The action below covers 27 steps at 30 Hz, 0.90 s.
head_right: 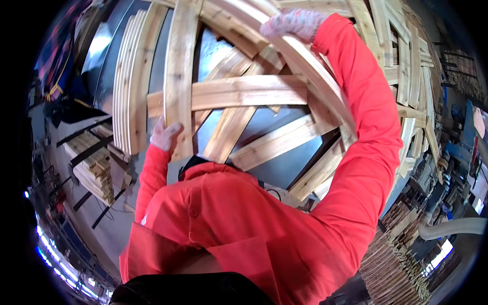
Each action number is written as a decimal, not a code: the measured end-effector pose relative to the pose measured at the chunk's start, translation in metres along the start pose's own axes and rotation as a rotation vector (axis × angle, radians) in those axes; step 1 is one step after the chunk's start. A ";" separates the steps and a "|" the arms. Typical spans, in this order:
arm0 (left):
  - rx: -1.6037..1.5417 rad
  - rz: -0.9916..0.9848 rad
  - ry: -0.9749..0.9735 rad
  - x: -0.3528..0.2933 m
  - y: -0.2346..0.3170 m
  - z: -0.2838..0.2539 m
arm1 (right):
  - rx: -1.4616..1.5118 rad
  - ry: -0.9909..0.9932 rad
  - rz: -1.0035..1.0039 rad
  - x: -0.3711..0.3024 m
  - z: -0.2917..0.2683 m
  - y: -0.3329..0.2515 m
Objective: The person sorts wooden planks on a metal table, picking them up from a disorganized pile and arranging them into neat stacks. The person handles the wood by hand, repeatedly lifting and placing pieces to create organized piles.
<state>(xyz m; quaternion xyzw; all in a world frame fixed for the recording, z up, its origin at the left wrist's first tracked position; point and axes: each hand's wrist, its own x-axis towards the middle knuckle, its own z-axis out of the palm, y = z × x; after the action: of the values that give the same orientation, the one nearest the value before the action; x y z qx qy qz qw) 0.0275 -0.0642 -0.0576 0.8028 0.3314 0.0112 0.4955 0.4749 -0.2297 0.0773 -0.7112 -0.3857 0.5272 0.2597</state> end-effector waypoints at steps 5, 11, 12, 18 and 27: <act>-0.645 -0.189 0.009 0.007 -0.005 0.014 | -0.255 0.533 0.235 0.021 0.048 0.030; -0.667 -0.118 0.057 -0.025 0.009 -0.033 | -0.747 0.886 0.511 0.019 0.177 0.062; -0.613 -0.106 0.079 -0.034 0.013 -0.048 | -0.826 0.904 0.462 0.016 0.181 0.064; -0.214 -0.349 0.341 -0.084 -0.003 -0.109 | -0.677 0.903 -0.038 0.046 0.254 0.022; -0.283 -0.250 1.164 -0.242 -0.195 -0.247 | -1.144 0.425 0.066 0.148 0.347 -0.078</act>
<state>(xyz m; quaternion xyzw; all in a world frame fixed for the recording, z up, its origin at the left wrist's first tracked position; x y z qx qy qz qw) -0.3487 0.0555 -0.0135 0.5466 0.6345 0.4336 0.3325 0.1454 -0.0765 -0.0504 -0.8391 -0.5253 0.0908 -0.1083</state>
